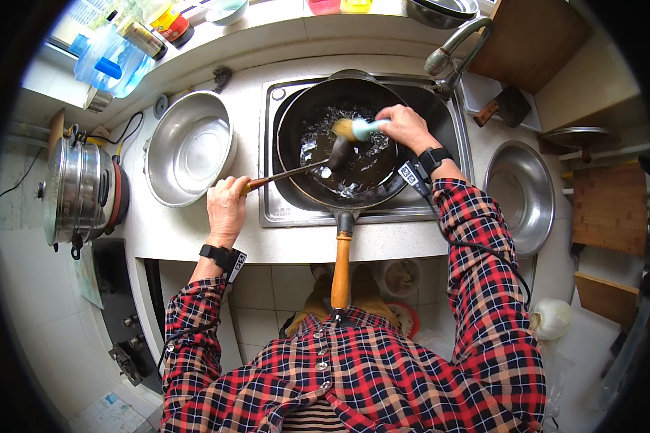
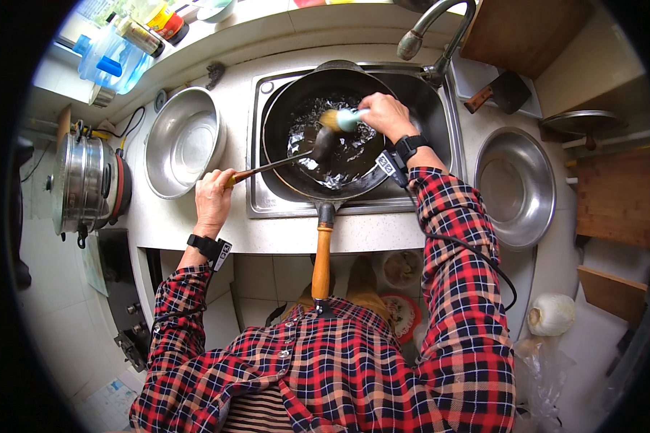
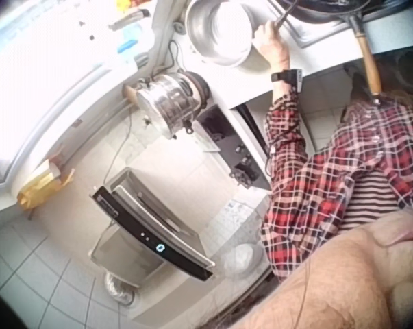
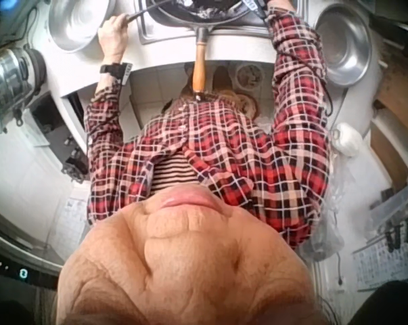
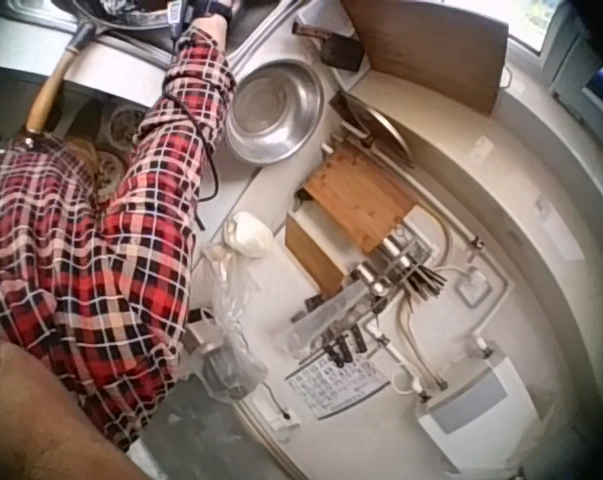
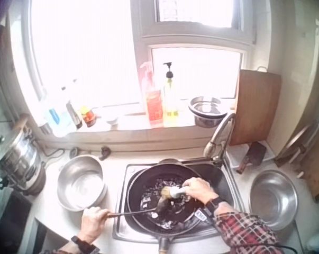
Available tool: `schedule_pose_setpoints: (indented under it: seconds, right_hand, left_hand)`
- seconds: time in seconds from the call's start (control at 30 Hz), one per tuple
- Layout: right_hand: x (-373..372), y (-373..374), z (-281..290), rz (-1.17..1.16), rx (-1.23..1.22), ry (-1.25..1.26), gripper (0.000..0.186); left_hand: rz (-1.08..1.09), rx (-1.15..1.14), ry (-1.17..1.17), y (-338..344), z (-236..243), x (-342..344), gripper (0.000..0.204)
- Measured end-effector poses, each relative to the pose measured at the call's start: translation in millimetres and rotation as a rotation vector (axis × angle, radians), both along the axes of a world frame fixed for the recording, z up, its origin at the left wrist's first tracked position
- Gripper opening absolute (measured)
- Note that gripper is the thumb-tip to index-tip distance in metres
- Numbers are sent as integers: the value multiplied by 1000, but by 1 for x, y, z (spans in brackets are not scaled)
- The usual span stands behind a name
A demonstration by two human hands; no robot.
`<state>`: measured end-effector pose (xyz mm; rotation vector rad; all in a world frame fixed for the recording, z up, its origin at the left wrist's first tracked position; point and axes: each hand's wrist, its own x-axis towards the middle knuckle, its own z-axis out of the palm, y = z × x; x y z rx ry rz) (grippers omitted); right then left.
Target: The person transfers cooked green peppers from a wok into a white bowl using a ladle. Then the person washes the wok and ladle in the sink using a brush and running water, and places the cleaned wok back on the stove.
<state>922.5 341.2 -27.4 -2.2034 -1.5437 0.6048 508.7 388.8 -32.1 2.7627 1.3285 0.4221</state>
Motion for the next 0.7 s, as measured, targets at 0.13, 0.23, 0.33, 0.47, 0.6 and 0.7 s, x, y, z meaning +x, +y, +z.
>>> schedule_pose_setpoints:
  seconds: [0.13,0.23,0.33,0.47,0.6,0.7]
  right_hand:
    - [10,-25,-2,-92,5,-4,28]
    - [7,-44,-4,-59,126,89,27]
    - [-1,-53,2,-7,-53,-71,27]
    - [-8,-67,23,-116,164,-58,24]
    - [-34,-81,23,36,370,44,22]
    - [-42,-89,14,15,259,16,21]
  left_hand:
    - [26,-49,-53,-4,0,4,30]
    - [90,-190,-94,-8,-4,3,32]
    - [125,-309,-169,-7,-8,0,34]
    - [161,-428,-248,-5,-11,-3,35]
    - [280,-690,-292,-3,-16,-2,37]
    - [344,-868,-370,-8,-18,-9,37]
